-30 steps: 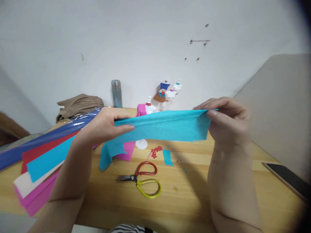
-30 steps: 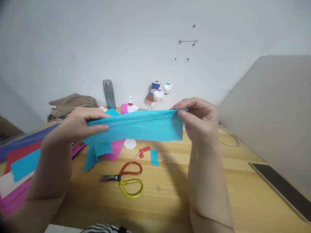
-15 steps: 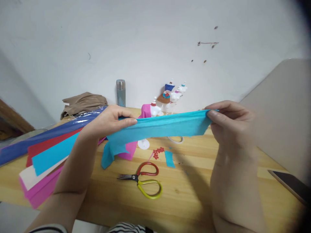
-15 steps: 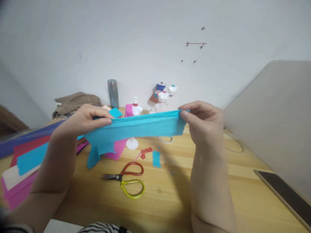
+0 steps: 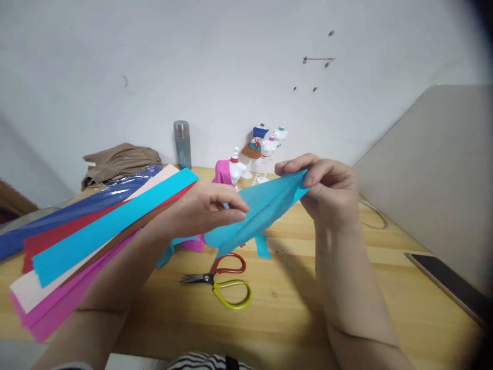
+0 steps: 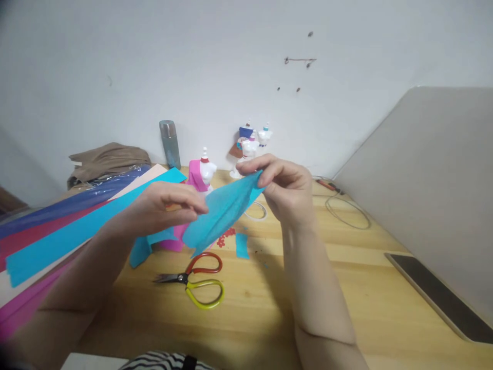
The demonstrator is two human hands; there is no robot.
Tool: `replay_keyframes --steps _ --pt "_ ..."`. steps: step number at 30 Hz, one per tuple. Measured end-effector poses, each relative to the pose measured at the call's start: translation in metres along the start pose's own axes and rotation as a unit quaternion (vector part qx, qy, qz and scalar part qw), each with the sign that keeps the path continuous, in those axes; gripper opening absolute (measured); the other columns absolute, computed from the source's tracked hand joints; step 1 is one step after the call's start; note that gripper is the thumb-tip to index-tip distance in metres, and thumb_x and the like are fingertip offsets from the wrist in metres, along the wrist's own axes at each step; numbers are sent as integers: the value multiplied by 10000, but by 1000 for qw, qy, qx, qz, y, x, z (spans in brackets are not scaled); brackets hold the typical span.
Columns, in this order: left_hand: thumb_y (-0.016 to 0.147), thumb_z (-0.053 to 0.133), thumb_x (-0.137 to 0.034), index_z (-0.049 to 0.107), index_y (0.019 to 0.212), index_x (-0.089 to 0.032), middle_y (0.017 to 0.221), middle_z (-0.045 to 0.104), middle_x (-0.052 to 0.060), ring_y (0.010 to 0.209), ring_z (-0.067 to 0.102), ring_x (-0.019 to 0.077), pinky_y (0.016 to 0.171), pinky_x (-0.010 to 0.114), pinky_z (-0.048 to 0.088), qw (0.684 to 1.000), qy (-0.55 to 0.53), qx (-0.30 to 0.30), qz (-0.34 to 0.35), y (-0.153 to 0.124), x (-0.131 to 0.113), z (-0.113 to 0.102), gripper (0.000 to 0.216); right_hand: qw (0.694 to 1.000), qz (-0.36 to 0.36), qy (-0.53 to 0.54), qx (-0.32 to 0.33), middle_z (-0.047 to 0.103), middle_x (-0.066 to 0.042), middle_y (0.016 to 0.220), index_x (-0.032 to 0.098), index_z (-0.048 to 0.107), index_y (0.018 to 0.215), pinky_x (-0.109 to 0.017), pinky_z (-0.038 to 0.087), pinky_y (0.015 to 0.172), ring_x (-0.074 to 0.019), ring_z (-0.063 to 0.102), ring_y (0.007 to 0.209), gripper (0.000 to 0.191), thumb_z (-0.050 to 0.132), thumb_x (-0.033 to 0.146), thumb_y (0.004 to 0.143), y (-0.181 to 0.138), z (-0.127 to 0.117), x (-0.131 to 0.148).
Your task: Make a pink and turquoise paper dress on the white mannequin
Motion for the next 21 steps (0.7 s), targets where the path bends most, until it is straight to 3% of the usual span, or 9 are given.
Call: replay_keyframes --steps 3,6,10,13,16,19,21 --pt "832 711 -278 780 991 -207 1067 789 83 938 744 196 849 320 619 997 -24 -66 -12 4 10 17 188 999 24 25 20 741 -6 830 274 574 549 -466 639 827 -244 747 867 429 919 510 644 -2 10 -4" --pt "801 770 -349 704 1225 -197 1326 709 130 1223 681 272 1024 396 583 995 -70 -44 -50 4 19 32 455 996 54 59 31 713 -11 814 262 495 544 -461 645 781 -248 733 861 504 917 522 631 -4 14 -11" --pt "760 815 -434 619 1288 -187 1431 622 186 1376 572 350 1130 506 498 985 -148 3 -90 4 26 47 615 986 110 106 70 685 -26 819 271 476 586 -403 640 634 -255 719 851 492 905 506 646 -9 14 -19" --pt "722 842 -558 592 1265 -170 1379 637 205 1327 597 375 1093 528 505 957 -260 59 -112 6 30 60 713 975 107 163 108 694 -28 862 275 527 644 -373 638 632 -244 724 864 381 847 453 747 -14 24 -18" --pt "715 858 -589 637 1177 -174 1176 722 148 1155 681 331 972 471 566 906 -377 122 -146 6 33 74 659 969 93 181 139 735 -31 928 271 617 701 -393 654 734 -248 740 935 253 807 395 811 -18 40 -13" --pt "703 906 -475 709 986 -160 893 743 80 862 721 229 824 388 604 854 -456 169 -182 3 33 84 468 984 80 95 131 762 -49 1076 269 699 751 -428 641 865 -274 717 1097 176 812 385 820 -20 49 -8" --pt "703 917 -418 731 892 -149 814 734 66 766 710 190 779 355 615 841 -478 167 -188 2 31 82 378 991 68 32 109 736 -57 1227 283 751 865 -448 616 942 -289 674 1206 138 811 401 828 -19 48 -5"
Point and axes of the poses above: each hand's wrist, its own y-axis towards the middle knuckle, its own z-axis out of the palm, x = y × z, the point moved 5 cm from there along y, towards the middle knuckle
